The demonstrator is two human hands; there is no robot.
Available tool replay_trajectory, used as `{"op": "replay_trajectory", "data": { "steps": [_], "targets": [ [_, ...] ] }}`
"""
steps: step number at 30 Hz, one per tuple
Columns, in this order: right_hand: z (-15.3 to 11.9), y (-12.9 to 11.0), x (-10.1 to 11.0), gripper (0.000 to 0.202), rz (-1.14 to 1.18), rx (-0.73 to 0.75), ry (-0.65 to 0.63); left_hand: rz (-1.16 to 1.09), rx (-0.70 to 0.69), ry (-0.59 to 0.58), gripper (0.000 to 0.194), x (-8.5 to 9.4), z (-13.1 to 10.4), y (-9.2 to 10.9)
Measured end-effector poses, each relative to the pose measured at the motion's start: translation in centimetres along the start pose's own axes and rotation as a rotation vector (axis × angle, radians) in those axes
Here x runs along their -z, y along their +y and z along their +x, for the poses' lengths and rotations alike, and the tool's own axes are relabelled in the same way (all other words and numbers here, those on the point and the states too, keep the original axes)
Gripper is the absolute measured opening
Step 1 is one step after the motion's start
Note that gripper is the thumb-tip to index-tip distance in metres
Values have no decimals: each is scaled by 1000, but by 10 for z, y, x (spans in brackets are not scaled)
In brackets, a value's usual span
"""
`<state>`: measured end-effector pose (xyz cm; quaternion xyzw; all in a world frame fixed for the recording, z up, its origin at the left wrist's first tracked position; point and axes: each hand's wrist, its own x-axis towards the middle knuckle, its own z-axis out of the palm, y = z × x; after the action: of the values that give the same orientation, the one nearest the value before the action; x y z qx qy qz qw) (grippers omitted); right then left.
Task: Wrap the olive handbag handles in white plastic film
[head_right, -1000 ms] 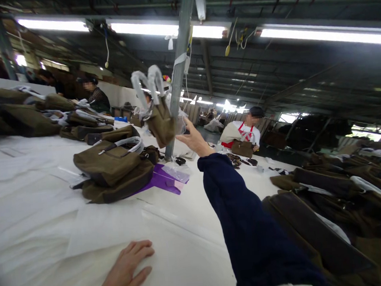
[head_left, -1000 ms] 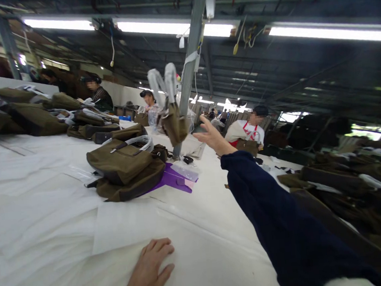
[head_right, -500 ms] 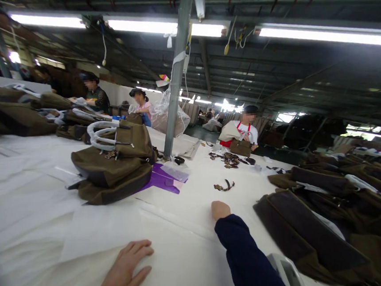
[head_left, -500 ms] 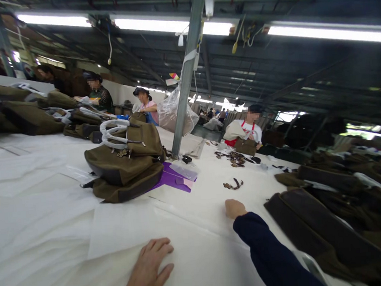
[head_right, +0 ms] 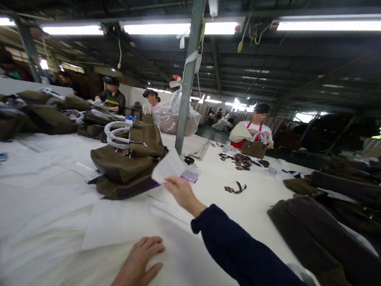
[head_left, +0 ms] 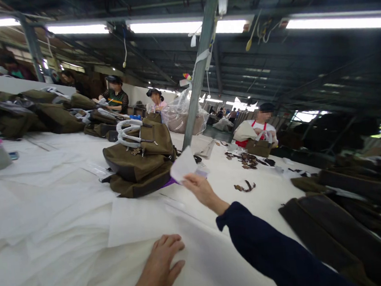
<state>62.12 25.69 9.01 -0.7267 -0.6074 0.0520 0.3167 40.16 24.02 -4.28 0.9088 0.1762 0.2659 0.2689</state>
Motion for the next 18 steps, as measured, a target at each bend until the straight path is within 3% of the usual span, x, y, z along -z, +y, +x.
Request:
{"op": "replay_trajectory", "data": {
  "steps": [3, 7, 12, 18],
  "targets": [
    [-20, -44, -50, 21, 338, 301, -254, 21, 1, 12, 31, -5, 0, -4],
    [-50, -51, -90, 34, 255, 398, -653, 107, 71, 55, 37, -21, -5, -17],
    [-49, -38, -92, 47, 106, 377, -740, 156, 70, 101, 35, -37, -11, -28],
    [-47, -39, -83, 45, 153, 345, -749, 225, 31, 172, 36, -35, -8, -25]
  ]
}}
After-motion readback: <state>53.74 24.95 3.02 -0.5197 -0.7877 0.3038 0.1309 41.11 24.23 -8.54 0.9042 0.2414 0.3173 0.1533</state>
